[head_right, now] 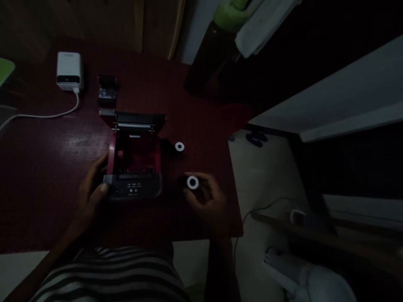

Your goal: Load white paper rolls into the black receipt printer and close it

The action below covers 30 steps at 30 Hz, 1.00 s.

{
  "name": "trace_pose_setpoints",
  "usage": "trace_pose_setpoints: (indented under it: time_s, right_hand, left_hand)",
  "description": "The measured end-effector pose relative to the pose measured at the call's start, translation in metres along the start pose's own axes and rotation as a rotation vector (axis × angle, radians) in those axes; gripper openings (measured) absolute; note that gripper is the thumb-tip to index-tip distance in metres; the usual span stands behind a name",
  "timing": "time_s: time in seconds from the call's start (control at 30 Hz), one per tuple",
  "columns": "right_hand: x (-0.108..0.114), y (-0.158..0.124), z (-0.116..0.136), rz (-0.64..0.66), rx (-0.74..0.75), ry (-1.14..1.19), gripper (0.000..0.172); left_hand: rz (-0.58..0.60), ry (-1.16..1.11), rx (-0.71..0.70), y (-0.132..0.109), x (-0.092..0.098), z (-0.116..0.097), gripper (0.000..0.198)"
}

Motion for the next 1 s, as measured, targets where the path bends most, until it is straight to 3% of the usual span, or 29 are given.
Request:
trace_pose_setpoints:
  time_s: [0.13, 0.23, 0.33, 0.43, 0.57, 0.63, 0.73, 0.87, 1.0]
  right_hand:
    - [-0.037, 0.003, -0.022, 0.090, 0.022, 0.056, 0.035]
    - [-0.047, 0.008, -0.029, 0.123, 0.027, 0.050, 0.036]
    - [-0.038, 0.007, -0.028, 0.171, -0.003, 0.063, 0.042]
    - [-0.016, 0.007, -0.018, 0.227, -0.145, 0.125, 0.057]
    - [0.004, 0.032, -0.002, 0.043, -0.204, 0.114, 0.036]
    - [-0.002, 0.055, 0.001, -0.031, -0.150, 0.074, 0.040]
    - [-0.028, 0.088, -0.003, -0.009, -0.063, 0.016, 0.057]
    - [-0.056, 0.110, -0.011, -0.006, -0.010, -0.029, 0.038]
    - [-0.049, 0.103, -0.003, -0.031, 0.002, -0.011, 0.031]
  left_hand:
    - [-0.013, 0.000, -0.014, 0.002, 0.000, -0.002, 0.061]
    - [-0.013, -0.007, 0.009, 0.003, -0.001, -0.002, 0.062]
    - [-0.013, -0.003, 0.009, 0.002, 0.000, 0.001, 0.064]
    - [-0.026, 0.017, -0.006, 0.002, 0.000, 0.004, 0.067]
    - [-0.031, 0.012, 0.008, 0.002, 0.000, 0.007, 0.067]
    - [-0.032, 0.006, 0.017, 0.002, 0.000, 0.007, 0.067]
    - [-0.026, 0.020, -0.008, 0.001, 0.001, 0.007, 0.065]
    - [0.012, 0.046, -0.049, -0.001, 0.003, 0.006, 0.063]
    - [0.006, 0.031, -0.036, -0.001, 0.003, 0.008, 0.063]
Point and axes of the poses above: each hand's wrist, its own y-axis towards the middle knuckle, its own x-axis out of the back of the hand, z = x × y, the point moved 2 cm from there along y, towards the middle knuckle, and after that the axes turned 10 degrees about -x, right-handed, at the moved point
